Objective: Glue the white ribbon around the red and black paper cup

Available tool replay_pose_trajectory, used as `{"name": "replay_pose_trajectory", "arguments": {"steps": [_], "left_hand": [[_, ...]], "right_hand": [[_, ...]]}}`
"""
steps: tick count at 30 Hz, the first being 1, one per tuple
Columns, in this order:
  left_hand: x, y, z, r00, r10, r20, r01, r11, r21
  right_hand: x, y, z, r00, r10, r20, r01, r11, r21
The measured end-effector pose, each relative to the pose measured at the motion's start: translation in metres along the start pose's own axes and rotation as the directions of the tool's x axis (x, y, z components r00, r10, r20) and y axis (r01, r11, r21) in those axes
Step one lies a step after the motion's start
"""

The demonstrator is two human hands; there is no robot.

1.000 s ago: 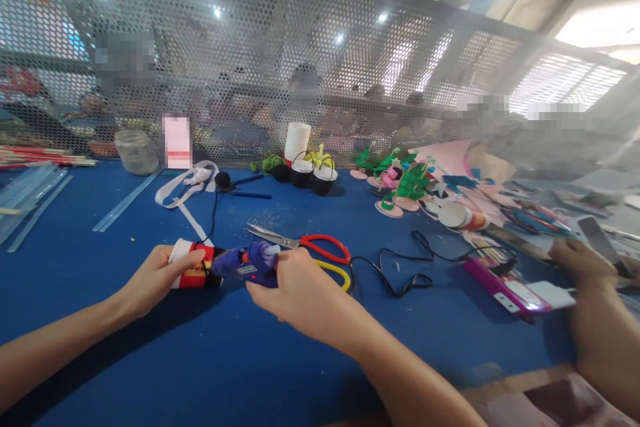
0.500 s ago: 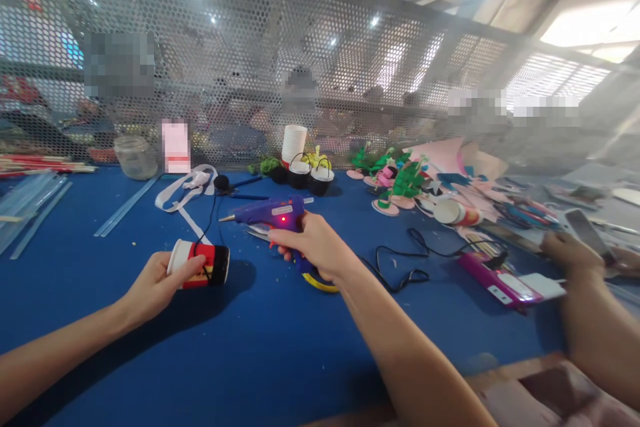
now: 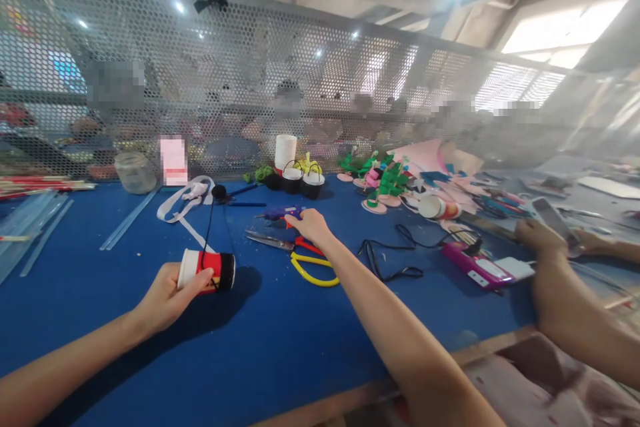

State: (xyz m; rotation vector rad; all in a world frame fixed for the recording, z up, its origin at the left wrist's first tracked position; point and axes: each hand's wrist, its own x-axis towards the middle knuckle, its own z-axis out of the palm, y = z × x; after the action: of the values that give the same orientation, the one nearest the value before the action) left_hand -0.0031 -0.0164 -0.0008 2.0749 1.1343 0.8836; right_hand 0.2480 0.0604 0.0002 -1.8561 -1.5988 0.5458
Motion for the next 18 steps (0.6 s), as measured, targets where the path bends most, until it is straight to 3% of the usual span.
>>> {"name": "replay_pose_trajectory", "arguments": {"steps": [4,8,10,12,13,14,18], "left_hand": [[-0.002,0.001,0.0,1.0,0.029,0.001,-0.029,1.0,0.007],[-0.001,-0.002,0.002,0.999,0.032,-0.028,-0.033,0.999,-0.007],[0.0,-0.004,0.002,0.999,0.032,-0.028,-0.033,0.999,-0.017],[0.0,-0.006,0.003,0.999,0.034,-0.006,-0.034,0.999,-0.006],[0.0,-0.006,0.003,0.999,0.035,0.006,-0.035,0.999,0.005],[0.0,-0.006,0.003,0.999,0.036,0.015,-0.036,0.999,0.012],[0.001,-0.004,0.003,0.999,-0.024,0.036,0.027,0.997,-0.069]], "right_hand": [[-0.006,-0.022,0.002,0.996,-0.071,-0.048,0.065,0.991,-0.113],[-0.028,-0.061,0.012,0.965,-0.226,0.131,0.236,0.97,-0.063],[-0.041,-0.077,0.023,0.915,-0.302,0.269,0.305,0.952,0.029],[-0.052,-0.088,0.034,0.797,-0.426,0.427,0.336,0.902,0.273],[-0.055,-0.091,0.038,0.771,-0.463,0.438,0.31,0.872,0.378],[-0.058,-0.093,0.042,0.768,-0.478,0.426,0.266,0.843,0.467],[-0.06,-0.089,0.043,0.868,-0.387,0.313,0.123,0.776,0.619]]}}
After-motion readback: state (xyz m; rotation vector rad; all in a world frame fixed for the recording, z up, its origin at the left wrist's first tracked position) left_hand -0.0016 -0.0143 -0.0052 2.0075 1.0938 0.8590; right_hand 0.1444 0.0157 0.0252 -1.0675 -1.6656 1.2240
